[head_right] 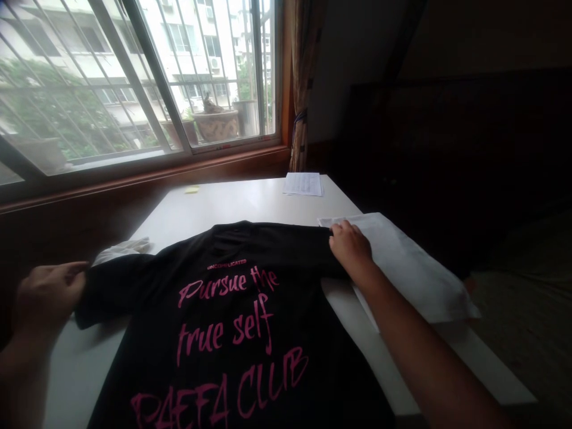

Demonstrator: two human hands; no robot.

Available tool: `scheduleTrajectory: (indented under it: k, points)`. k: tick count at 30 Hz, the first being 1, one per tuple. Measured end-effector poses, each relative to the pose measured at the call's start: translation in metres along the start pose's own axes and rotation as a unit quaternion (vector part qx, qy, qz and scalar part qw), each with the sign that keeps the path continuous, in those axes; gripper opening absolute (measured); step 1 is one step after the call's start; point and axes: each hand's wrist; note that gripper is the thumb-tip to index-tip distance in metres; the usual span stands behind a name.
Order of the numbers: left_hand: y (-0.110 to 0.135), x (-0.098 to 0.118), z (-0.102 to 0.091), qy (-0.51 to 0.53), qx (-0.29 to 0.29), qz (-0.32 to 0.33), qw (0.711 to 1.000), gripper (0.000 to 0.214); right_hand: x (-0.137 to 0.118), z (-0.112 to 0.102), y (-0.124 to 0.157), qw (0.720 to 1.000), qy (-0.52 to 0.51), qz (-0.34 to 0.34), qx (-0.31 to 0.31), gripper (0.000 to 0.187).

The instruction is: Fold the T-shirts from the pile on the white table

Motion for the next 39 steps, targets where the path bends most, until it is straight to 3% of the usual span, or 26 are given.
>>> scheduleTrajectory:
  k: [2,6,9,12,20,22,25,29,33,39]
  points:
    - [-0.021,0.03,0.014,-0.044,0.013,0.071,0.996,0.043,-0.027,0.008,-0.015,0.998,-0.043,-0.053,-0.01,0.026]
    - [-0.062,0.089,0.067,-0.052,-0.071,0.18,0.98,0.037,-0.091,0.032,-0.043,0.984,-0.124,-0.109,-0.062,0.03]
    - [-0.083,0.114,0.107,-0.083,-0.135,0.181,0.971,0.039,-0.133,0.053,-0.058,0.97,-0.162,-0.158,-0.091,0.036]
    - [-0.095,0.123,0.132,-0.101,-0.144,0.164,0.971,0.039,-0.154,0.073,-0.063,0.964,-0.163,-0.181,-0.104,0.044]
    - [-0.104,0.115,0.143,-0.121,-0.11,0.156,0.974,0.034,-0.14,0.099,-0.07,0.958,-0.141,-0.202,-0.147,0.065]
    - [-0.103,0.122,0.143,-0.128,-0.074,0.17,0.974,0.035,-0.137,0.099,-0.074,0.955,-0.135,-0.21,-0.158,0.068]
    - [-0.096,0.144,0.144,-0.107,-0.028,0.24,0.965,0.04,-0.138,0.098,-0.076,0.954,-0.125,-0.215,-0.164,0.068]
    - [-0.081,0.18,0.158,-0.057,-0.092,0.339,0.935,0.047,-0.153,0.093,-0.077,0.952,-0.123,-0.249,-0.13,0.064]
    - [-0.072,0.199,0.176,-0.044,-0.18,0.281,0.942,0.063,-0.179,0.091,-0.078,0.94,-0.139,-0.28,-0.141,0.066]
    - [-0.078,0.198,0.18,-0.033,-0.235,0.261,0.936,0.074,-0.194,0.095,-0.081,0.93,-0.157,-0.283,-0.173,0.071]
Point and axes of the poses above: each hand's wrist, its own y-axis away from the middle knuckle, its own z-axis out of the palm, x = y × z, and after that the axes turned 5 degrees about -x, right-handed
